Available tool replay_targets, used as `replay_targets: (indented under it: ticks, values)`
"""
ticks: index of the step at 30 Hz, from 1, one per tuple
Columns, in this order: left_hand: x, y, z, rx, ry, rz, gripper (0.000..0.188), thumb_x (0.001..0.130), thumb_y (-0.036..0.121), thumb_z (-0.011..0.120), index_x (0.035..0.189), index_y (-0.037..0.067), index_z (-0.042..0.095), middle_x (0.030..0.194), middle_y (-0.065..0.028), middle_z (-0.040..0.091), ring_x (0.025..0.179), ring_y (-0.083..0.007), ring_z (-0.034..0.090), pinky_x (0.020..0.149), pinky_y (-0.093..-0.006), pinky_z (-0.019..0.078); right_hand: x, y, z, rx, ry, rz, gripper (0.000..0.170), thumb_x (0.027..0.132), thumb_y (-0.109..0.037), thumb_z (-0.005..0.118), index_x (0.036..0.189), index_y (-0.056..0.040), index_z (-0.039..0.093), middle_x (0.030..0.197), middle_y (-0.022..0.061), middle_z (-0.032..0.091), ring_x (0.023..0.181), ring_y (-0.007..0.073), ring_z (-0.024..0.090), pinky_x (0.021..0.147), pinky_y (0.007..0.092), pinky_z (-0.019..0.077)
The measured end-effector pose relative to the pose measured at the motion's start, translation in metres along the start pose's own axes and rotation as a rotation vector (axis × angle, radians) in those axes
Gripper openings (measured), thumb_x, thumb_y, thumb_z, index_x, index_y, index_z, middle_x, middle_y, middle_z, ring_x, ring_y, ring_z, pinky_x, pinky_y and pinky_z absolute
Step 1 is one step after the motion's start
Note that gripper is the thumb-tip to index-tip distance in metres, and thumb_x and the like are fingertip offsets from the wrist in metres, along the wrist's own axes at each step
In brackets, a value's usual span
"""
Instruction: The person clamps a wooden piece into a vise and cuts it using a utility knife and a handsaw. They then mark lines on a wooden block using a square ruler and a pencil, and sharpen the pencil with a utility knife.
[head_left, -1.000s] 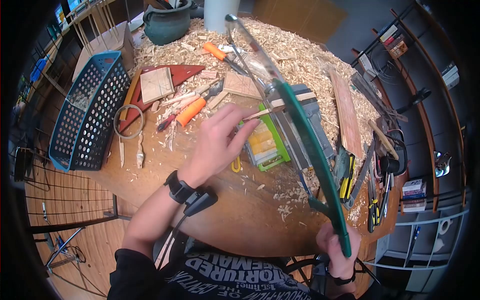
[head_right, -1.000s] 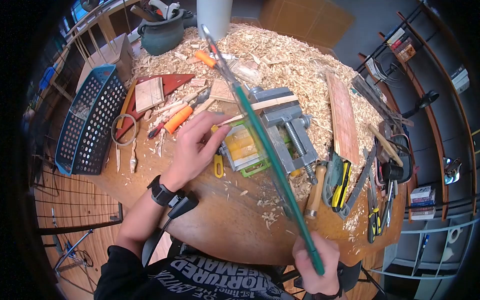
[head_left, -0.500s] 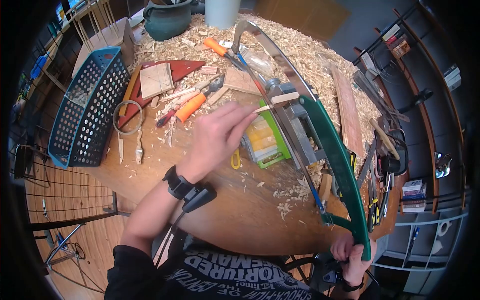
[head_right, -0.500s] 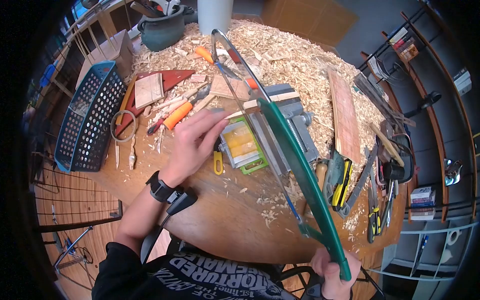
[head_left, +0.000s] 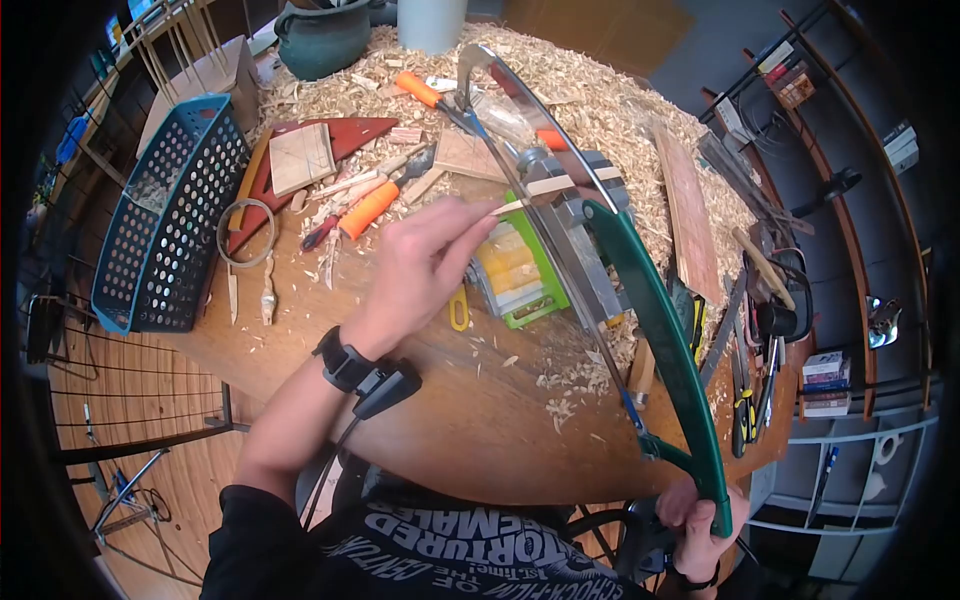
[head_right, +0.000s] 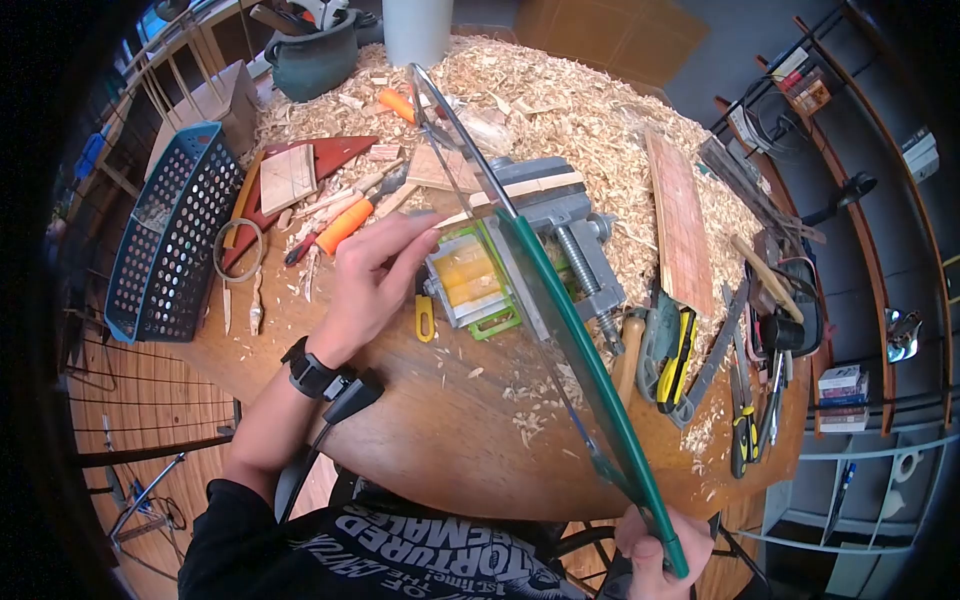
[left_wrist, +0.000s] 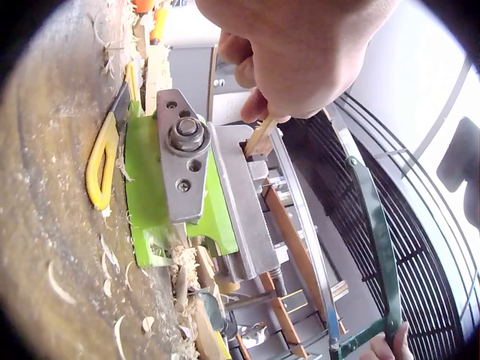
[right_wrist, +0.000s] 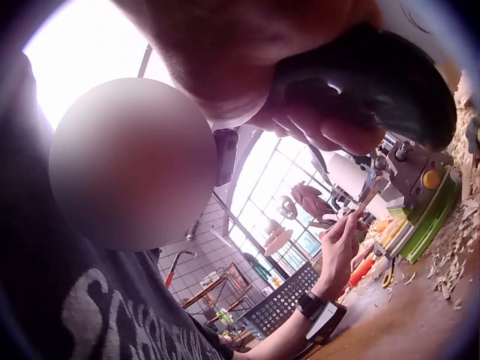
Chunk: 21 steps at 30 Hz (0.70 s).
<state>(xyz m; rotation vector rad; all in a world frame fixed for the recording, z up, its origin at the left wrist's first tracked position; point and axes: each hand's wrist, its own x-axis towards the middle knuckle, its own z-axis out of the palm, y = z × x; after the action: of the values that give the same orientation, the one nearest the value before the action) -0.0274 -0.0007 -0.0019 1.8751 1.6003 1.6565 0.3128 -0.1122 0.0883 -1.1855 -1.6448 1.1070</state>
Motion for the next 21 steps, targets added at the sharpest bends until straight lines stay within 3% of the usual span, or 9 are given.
replay_targets:
  ticks: [5,7,8,15,18,21]
  values:
    - [0.000,-0.006,0.003,-0.024,0.044,0.050,0.017,0.091,0.003,0.065,0.107,0.000,0.071,0.074,-0.0134,0.062,0.062,-0.0210,0.059,0.057,-0.0319,0.0460,0.015,0.008,0.016,0.084,-0.039,-0.085,0.027,0.102,-0.027,0.055,0.100,-0.0038,0.042,0.058,0.0042,0.040,0.047,0.0145,0.039,0.044,0.0298,0.0318]
    - [0.000,-0.003,0.001,-0.023,0.025,0.026,0.018,0.091,0.002,0.064,0.108,-0.001,0.071,0.075,-0.0125,0.063,0.064,-0.0199,0.060,0.060,-0.0309,0.0461,0.034,-0.003,0.027,-0.027,-0.072,0.004,0.048,0.101,-0.034,0.055,0.069,0.0011,0.049,0.055,0.0039,0.049,0.045,0.0140,0.044,0.045,0.0288,0.0316]
    - [0.000,-0.001,0.000,-0.025,0.007,0.002,0.019,0.091,0.001,0.064,0.109,-0.003,0.070,0.077,-0.0116,0.064,0.067,-0.0188,0.060,0.063,-0.0300,0.0461,0.039,-0.001,0.029,-0.026,-0.085,0.005,0.043,0.101,-0.027,0.051,0.069,0.0013,0.049,0.057,0.0033,0.051,0.047,0.0120,0.047,0.046,0.0268,0.0326]
    - [-0.001,-0.003,-0.001,-0.015,-0.010,-0.003,0.019,0.091,0.001,0.064,0.108,-0.003,0.070,0.079,-0.0125,0.066,0.069,-0.0197,0.061,0.064,-0.0302,0.0474,0.087,-0.011,0.066,-0.016,-0.094,0.029,0.036,0.101,-0.021,0.054,0.073,0.0006,0.056,0.057,-0.0006,0.048,0.051,0.0066,0.042,0.047,0.0247,0.0309]
    - [-0.001,-0.005,0.001,0.005,-0.009,0.010,0.019,0.091,0.001,0.064,0.108,-0.003,0.070,0.080,-0.0129,0.066,0.070,-0.0203,0.062,0.065,-0.0304,0.0478,0.104,-0.017,0.077,0.035,-0.107,0.088,0.041,0.100,-0.028,0.059,0.070,-0.0016,0.054,0.057,-0.0018,0.048,0.050,0.0058,0.042,0.047,0.0237,0.0305]
    - [0.000,-0.006,0.003,-0.010,0.058,0.077,0.018,0.091,0.004,0.065,0.107,0.001,0.071,0.073,-0.0128,0.060,0.061,-0.0234,0.058,0.057,-0.0336,0.0453,0.108,-0.019,0.081,0.088,-0.125,0.092,0.046,0.100,-0.034,0.060,0.067,-0.0031,0.051,0.056,-0.0017,0.048,0.050,0.0059,0.042,0.047,0.0235,0.0312]
